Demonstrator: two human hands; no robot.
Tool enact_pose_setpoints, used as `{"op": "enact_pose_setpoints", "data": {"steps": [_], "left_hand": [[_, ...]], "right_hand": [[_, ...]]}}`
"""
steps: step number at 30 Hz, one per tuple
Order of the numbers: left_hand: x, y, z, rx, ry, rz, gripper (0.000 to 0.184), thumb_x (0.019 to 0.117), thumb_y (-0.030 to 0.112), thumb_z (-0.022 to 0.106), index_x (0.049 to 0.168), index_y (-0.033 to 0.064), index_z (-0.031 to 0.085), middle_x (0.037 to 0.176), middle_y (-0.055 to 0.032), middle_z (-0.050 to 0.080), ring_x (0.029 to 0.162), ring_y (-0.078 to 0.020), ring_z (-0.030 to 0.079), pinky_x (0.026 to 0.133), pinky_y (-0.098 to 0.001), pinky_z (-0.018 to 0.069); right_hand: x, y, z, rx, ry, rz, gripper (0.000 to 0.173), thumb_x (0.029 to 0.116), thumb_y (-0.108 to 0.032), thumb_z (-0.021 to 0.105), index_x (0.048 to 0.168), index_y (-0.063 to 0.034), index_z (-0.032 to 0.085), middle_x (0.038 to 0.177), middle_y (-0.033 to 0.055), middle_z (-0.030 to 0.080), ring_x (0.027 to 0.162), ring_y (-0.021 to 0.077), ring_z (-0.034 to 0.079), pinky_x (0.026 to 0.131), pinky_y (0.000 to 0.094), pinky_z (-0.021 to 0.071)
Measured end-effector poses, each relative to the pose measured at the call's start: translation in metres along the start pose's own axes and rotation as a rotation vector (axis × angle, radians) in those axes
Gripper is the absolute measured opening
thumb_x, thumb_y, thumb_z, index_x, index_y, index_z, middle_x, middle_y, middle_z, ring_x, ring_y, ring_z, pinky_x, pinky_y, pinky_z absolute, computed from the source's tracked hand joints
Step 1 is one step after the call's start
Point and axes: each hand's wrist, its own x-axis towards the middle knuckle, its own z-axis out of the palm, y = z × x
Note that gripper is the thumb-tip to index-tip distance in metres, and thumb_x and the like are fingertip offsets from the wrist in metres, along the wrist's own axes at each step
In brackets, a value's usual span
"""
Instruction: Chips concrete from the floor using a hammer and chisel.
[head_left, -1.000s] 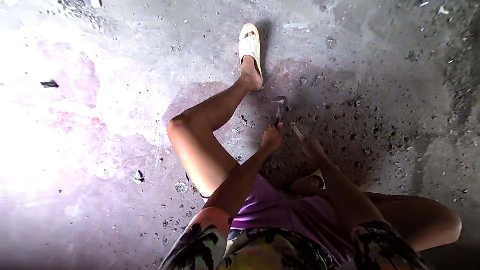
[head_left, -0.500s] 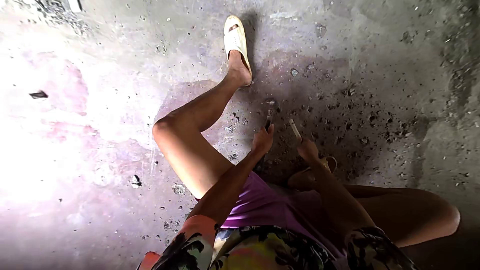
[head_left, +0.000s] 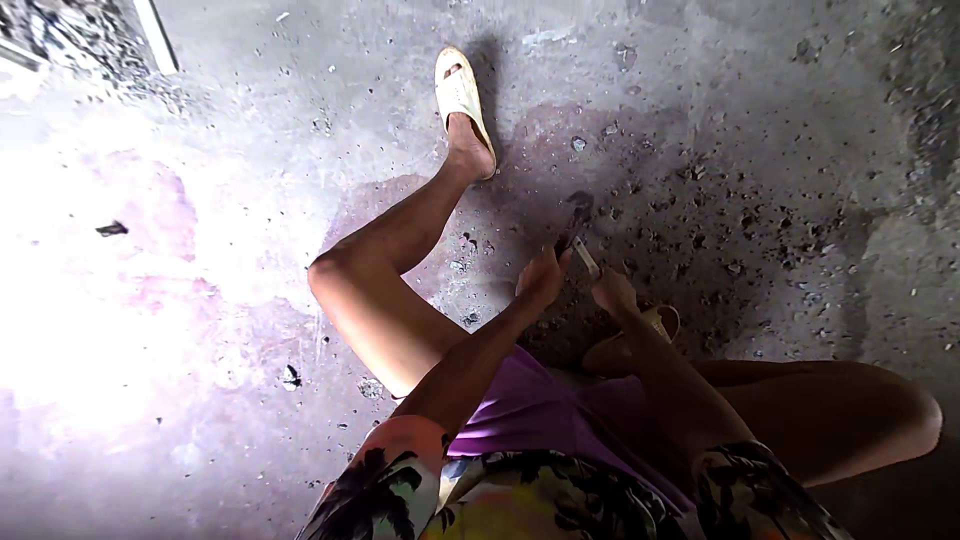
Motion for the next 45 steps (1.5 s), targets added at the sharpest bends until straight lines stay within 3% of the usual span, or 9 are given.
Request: {"op": "enact_pose_setpoints", "data": {"steps": [4,9,15,22,24,27,32,39,45], "left_hand": [[-0.024,-0.003,0.003,0.028,0.114,0.077,0.060,0.1090,0.057,0.034,0.135,0.0054,0.050,0.092,-0.0207,0.070,0.088,-0.0401,0.073,0.076,-0.0584,0.0581],[0.001,-0.013,0.008,0.125,-0.044,-0.027,0.062,0.1091,0.056,0.034,0.138,0.0039,0.052,0.115,-0.0243,0.069,0.107,-0.0427,0.069,0.087,-0.0636,0.0547],[-0.035,-0.013,0.007,0.146,0.159,0.165,0.060,0.1087,0.057,0.035,0.134,0.0045,0.052,0.087,-0.0212,0.070,0.084,-0.0419,0.073,0.072,-0.0586,0.0582],[-0.001,-0.010,0.006,0.140,0.020,-0.050,0.065,0.1084,0.059,0.033,0.138,0.0039,0.051,0.113,-0.0246,0.070,0.106,-0.0431,0.070,0.086,-0.0630,0.0556],[-0.012,-0.011,-0.002,0.083,0.042,-0.053,0.065,0.1085,0.059,0.031,0.139,0.0041,0.049,0.110,-0.0249,0.070,0.104,-0.0427,0.071,0.085,-0.0619,0.0562],[-0.019,-0.022,-0.008,0.034,0.057,-0.053,0.063,0.1088,0.058,0.032,0.136,0.0037,0.050,0.105,-0.0253,0.069,0.100,-0.0430,0.071,0.083,-0.0610,0.0561],[-0.019,-0.037,0.001,-0.020,0.036,-0.069,0.062,0.1090,0.057,0.033,0.135,0.0030,0.051,0.104,-0.0259,0.068,0.100,-0.0426,0.070,0.084,-0.0608,0.0552],[-0.019,-0.037,-0.003,-0.030,0.029,-0.077,0.064,0.1086,0.058,0.033,0.136,0.0032,0.052,0.105,-0.0259,0.068,0.101,-0.0431,0.070,0.085,-0.0621,0.0547],[-0.021,-0.029,-0.007,-0.038,0.068,-0.039,0.063,0.1086,0.058,0.033,0.132,0.0032,0.053,0.100,-0.0247,0.069,0.096,-0.0419,0.071,0.082,-0.0603,0.0557]], "right_hand": [[-0.004,0.005,0.004,0.031,-0.010,-0.003,0.066,0.1114,-0.054,0.024,0.124,-0.0023,0.064,0.116,0.0247,0.070,0.112,0.0420,0.068,0.089,0.0633,0.0540],[-0.002,0.004,0.008,0.035,-0.006,-0.028,0.063,0.1120,-0.051,0.026,0.123,-0.0029,0.065,0.117,0.0250,0.070,0.114,0.0421,0.068,0.090,0.0637,0.0536],[0.000,0.005,0.011,0.071,-0.015,-0.019,0.063,0.1122,-0.050,0.027,0.126,-0.0008,0.062,0.121,0.0266,0.068,0.116,0.0433,0.066,0.091,0.0635,0.0531],[0.005,0.009,0.023,0.250,-0.063,-0.016,0.067,0.1125,-0.051,0.024,0.127,0.0033,0.062,0.121,0.0293,0.067,0.117,0.0439,0.065,0.096,0.0645,0.0501],[-0.003,0.010,0.043,0.551,-0.066,0.038,0.070,0.1128,-0.050,0.024,0.118,0.0075,0.063,0.108,0.0296,0.066,0.102,0.0407,0.066,0.090,0.0587,0.0512],[-0.028,0.006,0.081,1.007,-0.085,0.226,0.066,0.1100,-0.060,0.022,0.104,-0.0037,0.056,0.073,0.0063,0.046,0.056,0.0171,0.047,0.054,0.0338,0.0465],[-0.011,-0.005,0.046,0.861,-0.049,0.160,0.069,0.1120,-0.055,0.019,0.117,0.0015,0.059,0.082,0.0110,0.050,0.066,0.0229,0.050,0.062,0.0420,0.0472],[-0.001,-0.001,0.020,0.419,-0.066,0.114,0.071,0.1128,-0.050,0.024,0.118,0.0072,0.065,0.121,0.0307,0.065,0.117,0.0434,0.064,0.098,0.0621,0.0482],[-0.004,0.000,0.019,0.353,-0.056,0.117,0.066,0.1126,-0.050,0.026,0.121,0.0025,0.065,0.121,0.0271,0.067,0.118,0.0414,0.065,0.097,0.0620,0.0498]]}}
